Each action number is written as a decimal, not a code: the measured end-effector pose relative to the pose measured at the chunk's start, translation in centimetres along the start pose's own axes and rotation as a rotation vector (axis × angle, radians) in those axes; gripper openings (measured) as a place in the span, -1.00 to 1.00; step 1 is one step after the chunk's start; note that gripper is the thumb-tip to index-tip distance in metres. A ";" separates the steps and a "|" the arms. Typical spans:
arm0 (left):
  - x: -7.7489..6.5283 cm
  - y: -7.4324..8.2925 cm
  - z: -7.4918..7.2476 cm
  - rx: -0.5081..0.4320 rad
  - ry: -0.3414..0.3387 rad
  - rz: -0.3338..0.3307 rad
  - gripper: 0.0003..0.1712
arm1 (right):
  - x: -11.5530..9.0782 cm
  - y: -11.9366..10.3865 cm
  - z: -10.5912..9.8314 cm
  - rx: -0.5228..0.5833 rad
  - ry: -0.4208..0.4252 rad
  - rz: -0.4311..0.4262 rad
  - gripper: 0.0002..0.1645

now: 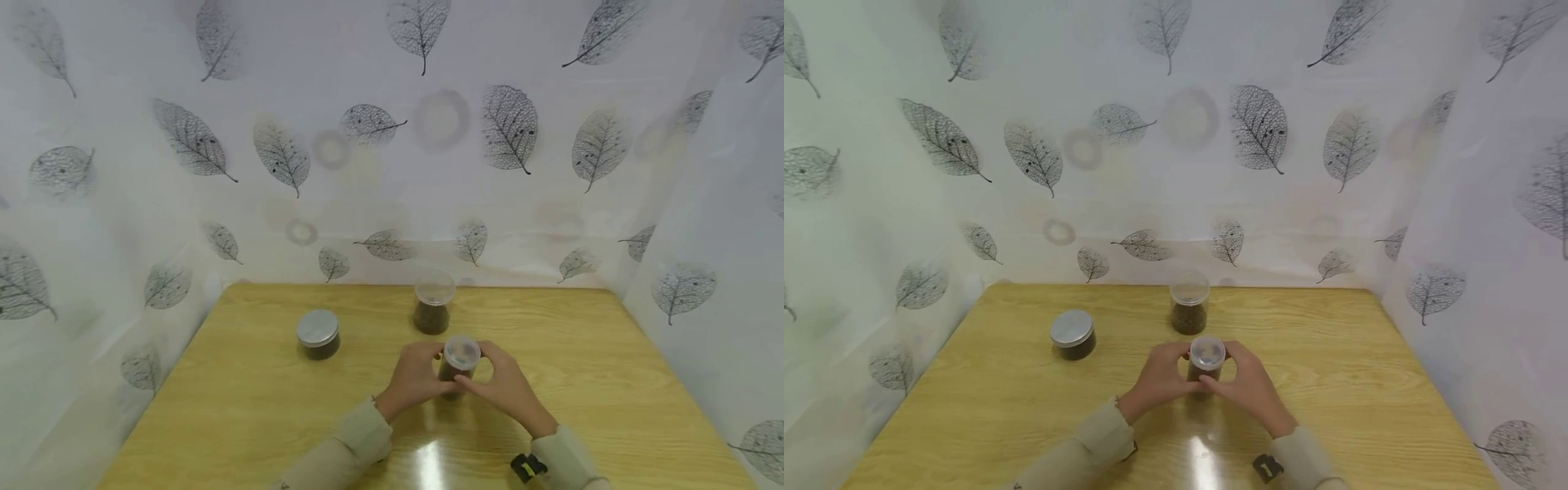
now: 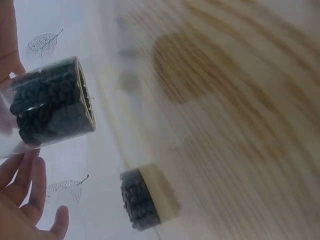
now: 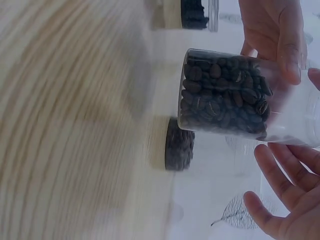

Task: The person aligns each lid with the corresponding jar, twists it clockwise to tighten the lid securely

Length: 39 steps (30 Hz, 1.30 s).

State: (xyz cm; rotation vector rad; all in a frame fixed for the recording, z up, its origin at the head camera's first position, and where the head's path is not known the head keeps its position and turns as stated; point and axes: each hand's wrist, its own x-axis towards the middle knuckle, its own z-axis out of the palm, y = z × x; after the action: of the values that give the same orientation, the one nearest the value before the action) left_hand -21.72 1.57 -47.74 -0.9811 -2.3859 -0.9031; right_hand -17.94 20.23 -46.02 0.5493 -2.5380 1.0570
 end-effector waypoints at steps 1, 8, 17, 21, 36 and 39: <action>0.3 0.1 0.4 -0.007 0.001 0.004 -0.34 | 0.0 0.3 -0.2 -0.012 0.006 0.004 -0.37; 2.6 1.0 3.2 0.001 -0.029 -0.083 -0.37 | 0.1 2.3 -2.2 -0.106 0.049 0.054 -0.36; 6.3 1.9 6.4 0.018 -0.099 -0.169 -0.39 | 0.7 5.4 -4.5 -0.139 0.077 0.129 -0.38; 7.6 2.0 8.0 0.018 -0.126 -0.183 -0.42 | 1.1 6.7 -5.3 -0.129 0.074 0.164 -0.37; 11.4 3.2 11.5 -0.129 -0.197 -0.339 -0.38 | 2.3 10.4 -8.0 -0.146 0.066 0.307 -0.32; 11.7 3.3 12.0 -0.144 -0.210 -0.366 -0.39 | 2.2 10.9 -8.1 -0.144 0.068 0.314 -0.30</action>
State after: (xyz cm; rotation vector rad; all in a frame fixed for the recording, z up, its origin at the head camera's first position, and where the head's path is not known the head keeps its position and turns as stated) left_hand -28.59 17.20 -48.24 -0.7292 -2.7689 -1.1651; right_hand -23.69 32.70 -46.16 0.0747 -2.6686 0.9609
